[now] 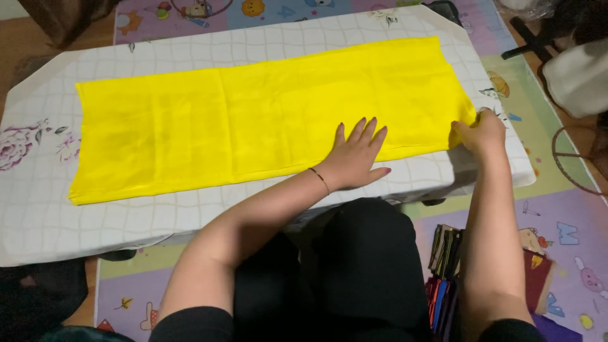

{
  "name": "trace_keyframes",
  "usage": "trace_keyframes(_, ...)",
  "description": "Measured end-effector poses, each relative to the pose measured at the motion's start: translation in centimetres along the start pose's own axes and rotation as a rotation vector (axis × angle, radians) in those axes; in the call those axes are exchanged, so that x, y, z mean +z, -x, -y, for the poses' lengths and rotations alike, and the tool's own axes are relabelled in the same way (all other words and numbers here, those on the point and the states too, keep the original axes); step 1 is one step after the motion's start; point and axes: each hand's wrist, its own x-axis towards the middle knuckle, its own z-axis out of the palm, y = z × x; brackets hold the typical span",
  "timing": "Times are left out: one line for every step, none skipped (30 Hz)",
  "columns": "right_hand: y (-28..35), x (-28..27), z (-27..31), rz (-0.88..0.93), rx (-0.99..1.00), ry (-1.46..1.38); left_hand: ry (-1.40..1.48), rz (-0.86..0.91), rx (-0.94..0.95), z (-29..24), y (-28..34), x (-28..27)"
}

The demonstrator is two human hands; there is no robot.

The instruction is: Folding and smoothing different pieces of fabric on a low table

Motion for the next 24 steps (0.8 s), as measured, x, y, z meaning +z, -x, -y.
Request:
trace_keyframes(-0.3,-0.2,0.1,0.008,0.004,-0.078,0.032,0.030,-0.015,-0.3,-0.4,0.5)
trace_keyframes(0.2,-1.0,1.1,0.008,0.002,-0.076,0.033,0.028,-0.017,-0.4,-0.5,0.9)
trace_keyframes(0.7,-1.6,2.2,0.027,0.034,-0.242,0.035,0.056,-0.019,-0.5,-0.4,1.4)
trace_keyframes(1.3,-2.2,3.3,0.047,0.067,-0.408,0.038,0.084,-0.022,-0.6,-0.3,1.8)
trace_keyframes(1.2,-2.1,3.8,0.054,0.064,-0.406,0.041,0.084,-0.029,-0.6,-0.2,2.0)
trace_keyframes(1.2,-2.0,4.4,0.071,0.006,-0.630,0.060,0.069,-0.011,-0.6,-0.1,2.2)
trace_keyframes(1.1,-1.9,5.0,0.088,-0.053,-0.855,0.076,0.052,0.007,-0.4,0.0,2.3)
trace_keyframes(1.2,-1.7,6.1,0.093,-0.056,-0.856,0.076,0.051,0.001,-0.1,-0.1,1.9)
trace_keyframes(1.3,-1.6,6.9,0.068,-0.159,-0.866,0.163,0.025,-0.005,0.1,-0.2,1.6)
trace_keyframes(1.5,-1.6,7.8,0.042,-0.261,-0.875,0.251,-0.001,-0.012,0.3,-0.4,1.3)
trace_keyframes(2.6,-2.0,9.9,0.041,-0.259,-0.875,0.251,0.000,-0.011,0.9,-0.3,0.5)
trace_keyframes(3.7,-2.4,12.0,0.010,-0.347,-0.776,0.470,-0.042,-0.073,1.5,-0.2,-0.3)
trace_keyframes(4.7,-2.9,14.1,-0.024,-0.432,-0.676,0.686,-0.083,-0.133,2.1,-0.3,-1.2)
trace_keyframes(5.7,-2.8,15.7,-0.028,-0.431,-0.676,0.685,-0.082,-0.129,3.0,-0.1,-1.8)
trace_keyframes(6.7,-2.6,17.3,-0.049,-0.566,-0.615,1.128,-0.145,-0.197,4.0,0.2,-2.5)
trace_keyframes(7.7,-2.5,18.9,-0.068,-0.701,-0.551,1.570,-0.208,-0.265,4.9,0.5,-3.2)
trace_keyframes(9.4,-2.7,20.7,-0.067,-0.702,-0.551,1.570,-0.209,-0.266,5.1,1.1,-4.7)
trace_keyframes(11.1,-2.8,22.6,0.040,-0.705,-0.520,1.814,-0.225,-0.311,5.3,1.7,-6.2)
trace_keyframes(12.8,-3.0,24.4,0.146,-0.705,-0.487,2.058,-0.240,-0.356,5.5,2.3,-7.7)
trace_keyframes(13.7,-2.0,24.8,0.147,-0.706,-0.487,2.059,-0.241,-0.356,5.7,2.7,-8.1)
trace_keyframes(14.6,-0.9,25.2,0.234,-0.741,-0.365,2.091,-0.303,-0.416,6.0,3.0,-8.5)
trace_keyframes(15.4,0.1,25.7,0.320,-0.773,-0.242,2.121,-0.365,-0.476,6.2,3.3,-8.9)
trace_keyframes(15.8,0.9,25.7,0.319,-0.773,-0.242,2.121,-0.366,-0.476,6.8,3.2,-8.2)
trace_keyframes(16.1,1.6,25.7,0.389,-0.801,-0.130,2.042,-0.360,-0.517,7.4,3.2,-7.6)
